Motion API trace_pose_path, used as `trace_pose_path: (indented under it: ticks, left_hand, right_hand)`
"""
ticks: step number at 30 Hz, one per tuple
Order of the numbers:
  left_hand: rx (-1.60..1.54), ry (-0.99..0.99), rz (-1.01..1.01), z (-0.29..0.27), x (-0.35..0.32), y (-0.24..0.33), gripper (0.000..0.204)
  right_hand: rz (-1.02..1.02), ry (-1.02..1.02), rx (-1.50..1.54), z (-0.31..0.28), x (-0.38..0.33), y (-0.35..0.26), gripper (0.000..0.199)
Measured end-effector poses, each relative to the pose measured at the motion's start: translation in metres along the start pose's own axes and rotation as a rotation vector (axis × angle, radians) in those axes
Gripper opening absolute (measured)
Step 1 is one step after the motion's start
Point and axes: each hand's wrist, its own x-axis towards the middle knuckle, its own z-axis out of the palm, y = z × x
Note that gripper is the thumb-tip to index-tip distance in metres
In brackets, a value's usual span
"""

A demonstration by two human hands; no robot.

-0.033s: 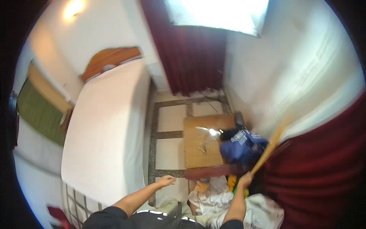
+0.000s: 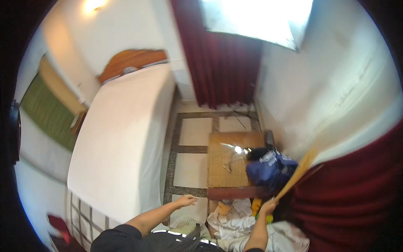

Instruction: Straightening sheets and dusting the mattress in a hotel room.

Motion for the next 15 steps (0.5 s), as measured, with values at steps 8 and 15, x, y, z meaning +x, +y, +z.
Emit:
trace_pose_path:
  ticks: [8, 15]
  left_hand:
    - [-0.098, -0.06, 0.496, 0.02, -0.082, 0.048, 0.073]
    - [-1.005, 0.543, 0.568, -0.018, -0.15, 0.023, 0.036]
  right_hand:
    - [-0.806, -0.78, 0.273, -0.069, -0.145, -0.165, 0.02]
    - [-1.138, -1.254, 0.298, -0.101, -0.262, -0.262, 0.038]
